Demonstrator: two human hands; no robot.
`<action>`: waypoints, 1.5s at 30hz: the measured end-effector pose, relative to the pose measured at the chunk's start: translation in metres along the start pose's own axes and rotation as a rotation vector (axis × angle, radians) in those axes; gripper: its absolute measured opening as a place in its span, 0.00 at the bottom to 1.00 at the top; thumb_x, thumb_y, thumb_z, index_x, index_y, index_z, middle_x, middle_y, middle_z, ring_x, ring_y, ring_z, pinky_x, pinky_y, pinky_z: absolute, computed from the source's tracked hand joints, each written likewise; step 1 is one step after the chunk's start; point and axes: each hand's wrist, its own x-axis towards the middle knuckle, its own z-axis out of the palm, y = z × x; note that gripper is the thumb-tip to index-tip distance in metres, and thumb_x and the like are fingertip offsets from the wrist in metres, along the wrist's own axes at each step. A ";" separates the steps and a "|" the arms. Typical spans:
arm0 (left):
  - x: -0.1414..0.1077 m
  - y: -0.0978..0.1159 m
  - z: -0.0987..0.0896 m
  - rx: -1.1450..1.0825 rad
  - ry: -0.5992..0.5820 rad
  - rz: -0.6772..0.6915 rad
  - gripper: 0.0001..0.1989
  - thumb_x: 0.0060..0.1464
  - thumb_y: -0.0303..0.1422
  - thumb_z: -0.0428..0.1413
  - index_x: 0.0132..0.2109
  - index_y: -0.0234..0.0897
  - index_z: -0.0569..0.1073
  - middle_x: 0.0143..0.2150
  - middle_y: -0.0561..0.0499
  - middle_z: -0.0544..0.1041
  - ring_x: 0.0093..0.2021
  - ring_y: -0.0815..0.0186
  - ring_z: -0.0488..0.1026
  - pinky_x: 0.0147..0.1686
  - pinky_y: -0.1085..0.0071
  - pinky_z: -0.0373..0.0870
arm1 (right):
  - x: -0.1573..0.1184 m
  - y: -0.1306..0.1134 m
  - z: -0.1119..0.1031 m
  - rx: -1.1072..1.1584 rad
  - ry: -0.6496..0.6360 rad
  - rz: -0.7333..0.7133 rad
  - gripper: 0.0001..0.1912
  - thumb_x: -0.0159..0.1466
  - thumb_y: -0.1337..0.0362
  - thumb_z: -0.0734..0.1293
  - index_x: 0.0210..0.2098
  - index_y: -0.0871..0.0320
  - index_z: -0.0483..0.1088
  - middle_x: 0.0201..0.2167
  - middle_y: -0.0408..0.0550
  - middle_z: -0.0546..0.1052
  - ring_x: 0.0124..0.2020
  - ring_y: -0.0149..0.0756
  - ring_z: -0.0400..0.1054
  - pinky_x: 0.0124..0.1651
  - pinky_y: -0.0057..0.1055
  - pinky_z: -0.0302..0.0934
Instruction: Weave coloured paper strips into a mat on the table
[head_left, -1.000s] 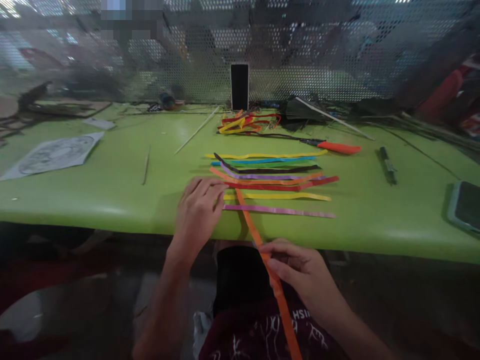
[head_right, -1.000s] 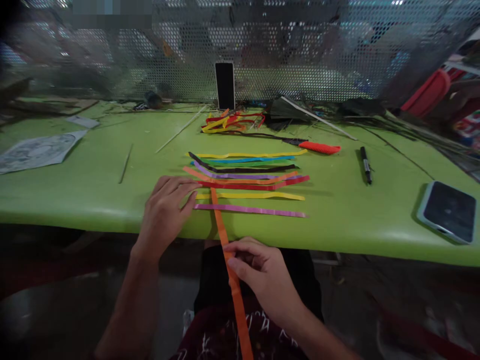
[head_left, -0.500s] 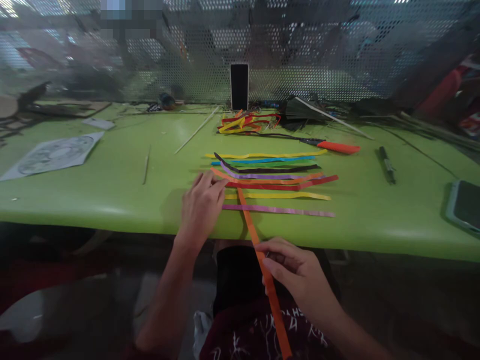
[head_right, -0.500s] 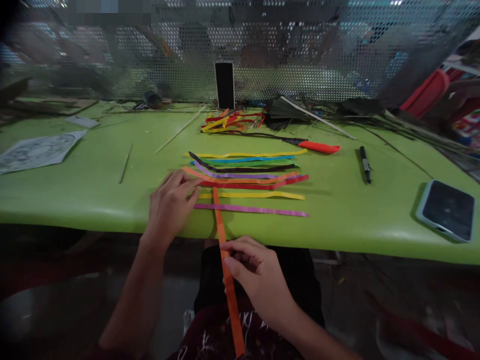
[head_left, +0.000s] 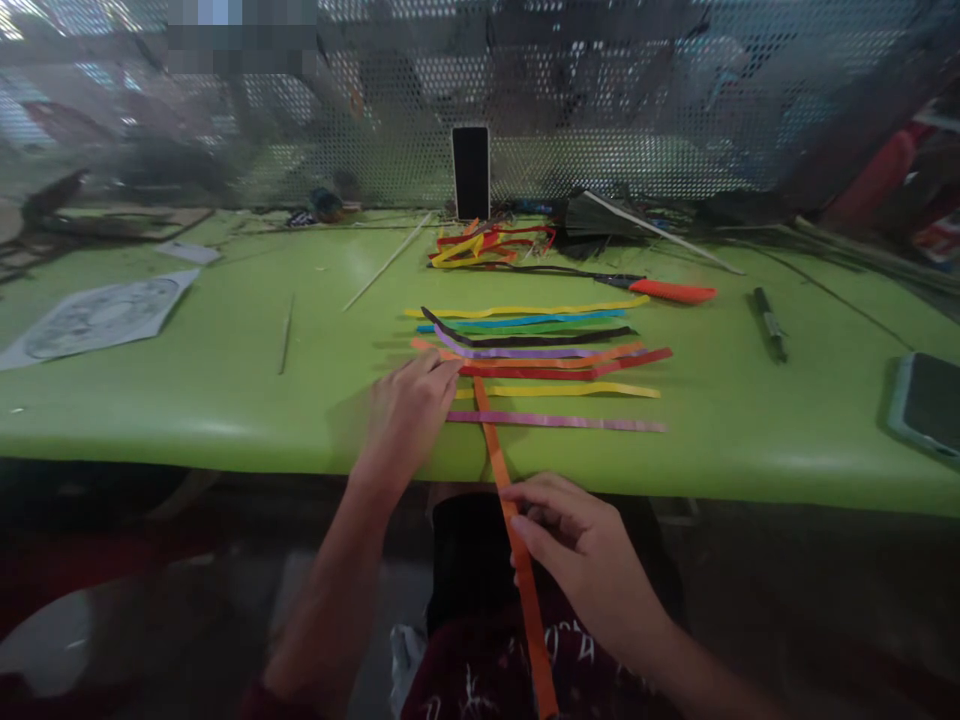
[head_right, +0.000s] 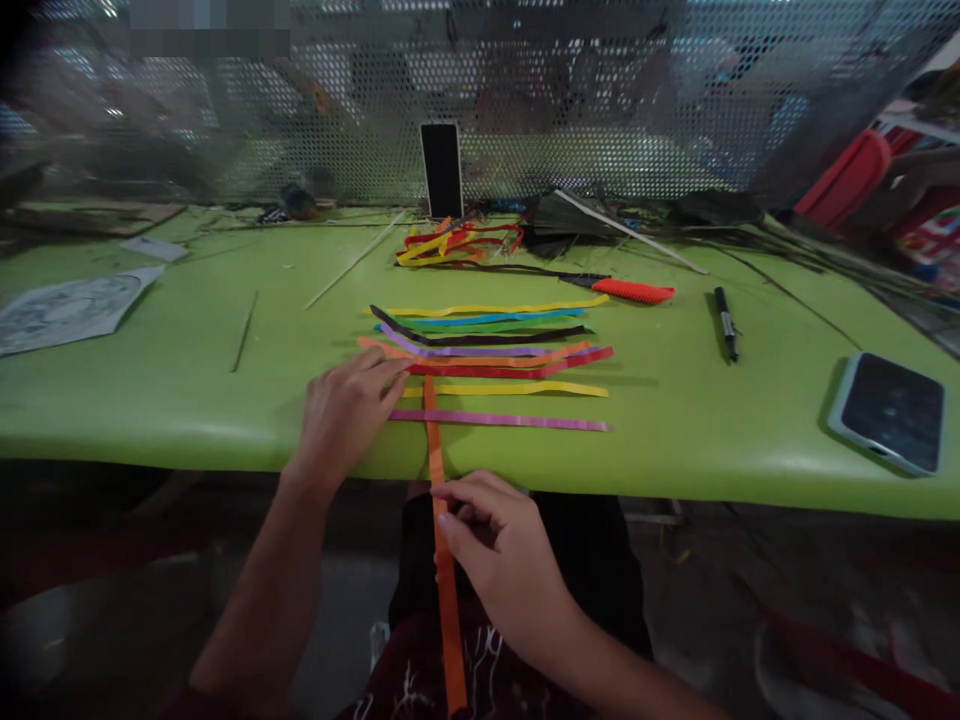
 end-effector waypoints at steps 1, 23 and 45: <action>0.000 0.000 0.000 -0.001 -0.002 0.002 0.12 0.67 0.29 0.54 0.52 0.42 0.80 0.44 0.48 0.80 0.38 0.59 0.77 0.31 0.66 0.64 | 0.000 0.001 0.001 -0.013 0.002 -0.011 0.10 0.65 0.66 0.68 0.43 0.51 0.81 0.36 0.44 0.76 0.33 0.32 0.70 0.33 0.29 0.69; 0.007 0.009 -0.009 -0.142 0.024 0.078 0.14 0.66 0.27 0.52 0.52 0.41 0.79 0.55 0.48 0.79 0.40 0.62 0.79 0.35 0.67 0.71 | -0.004 0.009 0.003 -0.102 0.009 -0.059 0.13 0.67 0.68 0.65 0.46 0.52 0.79 0.38 0.47 0.75 0.36 0.35 0.72 0.36 0.32 0.71; 0.012 0.009 -0.011 -0.173 0.009 0.072 0.13 0.66 0.25 0.52 0.51 0.41 0.78 0.52 0.50 0.82 0.47 0.58 0.80 0.41 0.65 0.72 | 0.003 -0.002 0.011 0.074 0.051 0.022 0.10 0.66 0.60 0.68 0.44 0.54 0.79 0.38 0.47 0.75 0.27 0.30 0.72 0.28 0.30 0.73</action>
